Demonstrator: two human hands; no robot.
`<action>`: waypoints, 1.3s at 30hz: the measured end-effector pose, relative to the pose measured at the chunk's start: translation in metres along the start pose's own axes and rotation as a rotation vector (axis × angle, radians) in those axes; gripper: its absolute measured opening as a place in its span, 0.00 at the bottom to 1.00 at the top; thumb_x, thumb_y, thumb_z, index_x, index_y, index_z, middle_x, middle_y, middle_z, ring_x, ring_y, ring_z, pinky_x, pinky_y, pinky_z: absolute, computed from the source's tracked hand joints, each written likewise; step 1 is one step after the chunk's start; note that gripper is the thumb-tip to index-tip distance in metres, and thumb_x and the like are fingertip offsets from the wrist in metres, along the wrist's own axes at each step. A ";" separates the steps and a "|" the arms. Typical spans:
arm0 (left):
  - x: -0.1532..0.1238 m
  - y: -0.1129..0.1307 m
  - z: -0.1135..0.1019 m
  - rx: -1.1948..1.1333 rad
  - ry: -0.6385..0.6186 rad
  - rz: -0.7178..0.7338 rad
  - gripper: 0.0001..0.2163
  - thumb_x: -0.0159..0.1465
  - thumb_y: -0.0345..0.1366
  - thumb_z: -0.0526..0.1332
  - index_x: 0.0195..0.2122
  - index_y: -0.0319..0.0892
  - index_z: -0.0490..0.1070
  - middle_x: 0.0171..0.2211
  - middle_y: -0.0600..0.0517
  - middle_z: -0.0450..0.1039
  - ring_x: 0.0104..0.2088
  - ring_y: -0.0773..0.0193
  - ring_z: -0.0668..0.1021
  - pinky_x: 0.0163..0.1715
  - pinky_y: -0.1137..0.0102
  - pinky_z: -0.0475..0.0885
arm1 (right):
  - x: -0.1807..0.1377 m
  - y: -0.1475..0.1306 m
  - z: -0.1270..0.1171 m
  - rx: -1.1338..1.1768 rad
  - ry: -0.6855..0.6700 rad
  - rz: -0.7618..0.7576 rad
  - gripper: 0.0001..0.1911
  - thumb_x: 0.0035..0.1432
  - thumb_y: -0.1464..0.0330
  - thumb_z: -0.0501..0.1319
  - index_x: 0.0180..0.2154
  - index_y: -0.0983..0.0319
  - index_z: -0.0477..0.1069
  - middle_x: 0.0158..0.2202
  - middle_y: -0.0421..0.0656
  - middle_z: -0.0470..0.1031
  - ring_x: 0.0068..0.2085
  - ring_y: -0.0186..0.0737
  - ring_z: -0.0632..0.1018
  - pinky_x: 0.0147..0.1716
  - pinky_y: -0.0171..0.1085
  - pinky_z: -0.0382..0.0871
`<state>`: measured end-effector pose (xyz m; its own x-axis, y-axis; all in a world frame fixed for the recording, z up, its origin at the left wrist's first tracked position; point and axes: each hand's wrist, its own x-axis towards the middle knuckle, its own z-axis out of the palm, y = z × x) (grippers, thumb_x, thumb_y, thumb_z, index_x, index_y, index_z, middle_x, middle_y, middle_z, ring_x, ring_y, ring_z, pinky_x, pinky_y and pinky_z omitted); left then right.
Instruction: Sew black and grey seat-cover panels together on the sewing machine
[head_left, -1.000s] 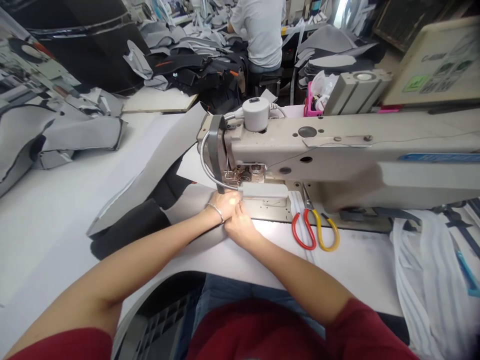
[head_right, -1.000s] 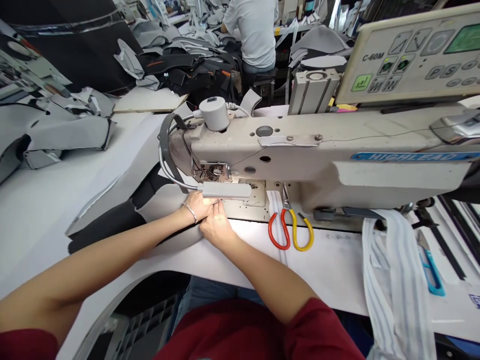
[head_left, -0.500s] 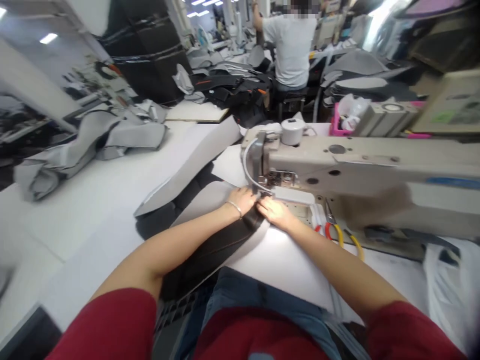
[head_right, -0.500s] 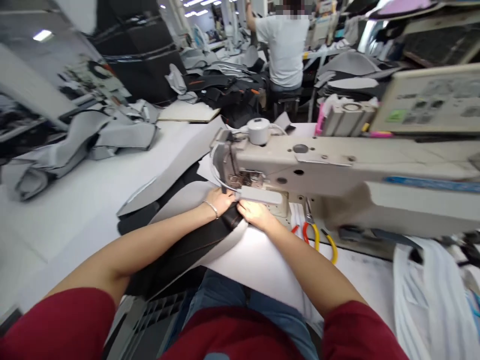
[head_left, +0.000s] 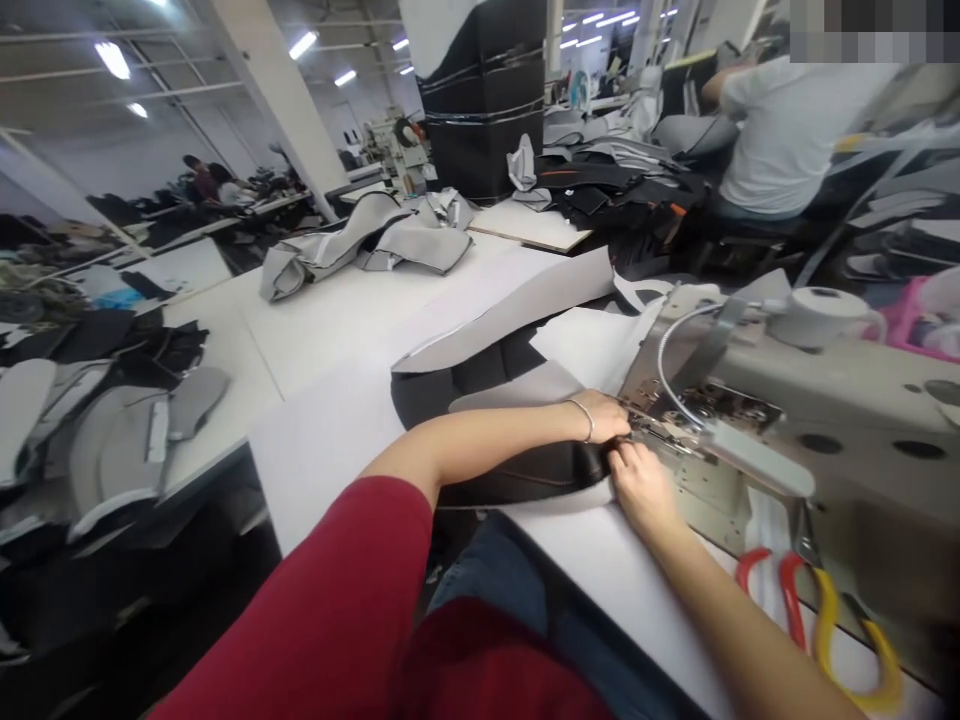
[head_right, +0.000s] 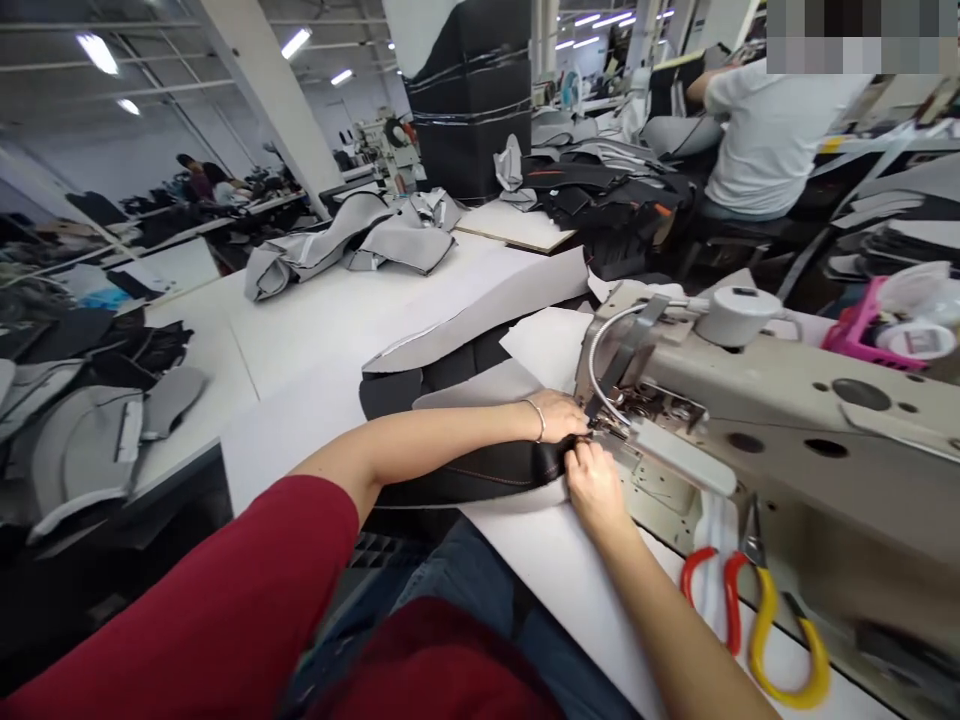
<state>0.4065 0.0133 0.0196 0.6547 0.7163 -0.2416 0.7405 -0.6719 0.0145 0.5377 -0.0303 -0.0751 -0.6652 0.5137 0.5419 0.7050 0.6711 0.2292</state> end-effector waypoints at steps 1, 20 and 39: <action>0.001 0.001 0.000 -0.019 -0.025 0.000 0.10 0.59 0.30 0.51 0.36 0.45 0.71 0.42 0.52 0.70 0.44 0.65 0.69 0.40 0.72 0.63 | -0.005 -0.005 -0.001 0.012 -0.004 0.004 0.19 0.54 0.77 0.44 0.27 0.72 0.72 0.34 0.62 0.70 0.37 0.46 0.71 0.33 0.41 0.61; 0.014 -0.004 0.033 0.007 -0.015 -0.050 0.14 0.56 0.33 0.51 0.37 0.52 0.72 0.38 0.56 0.72 0.37 0.63 0.73 0.32 0.73 0.66 | -0.001 -0.047 -0.011 0.181 -0.182 0.315 0.16 0.53 0.80 0.46 0.39 0.82 0.67 0.44 0.69 0.64 0.48 0.51 0.67 0.47 0.51 0.58; 0.002 0.024 0.044 0.136 0.032 -0.080 0.12 0.60 0.37 0.49 0.35 0.45 0.71 0.35 0.49 0.71 0.37 0.62 0.70 0.35 0.70 0.64 | -0.002 -0.042 -0.017 0.315 -0.211 0.297 0.17 0.53 0.79 0.48 0.42 0.82 0.65 0.41 0.64 0.68 0.46 0.49 0.68 0.49 0.51 0.55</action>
<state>0.4190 -0.0101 -0.0231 0.6008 0.7726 -0.2054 0.7644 -0.6304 -0.1353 0.5134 -0.0685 -0.0722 -0.5048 0.7829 0.3636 0.7848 0.5917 -0.1844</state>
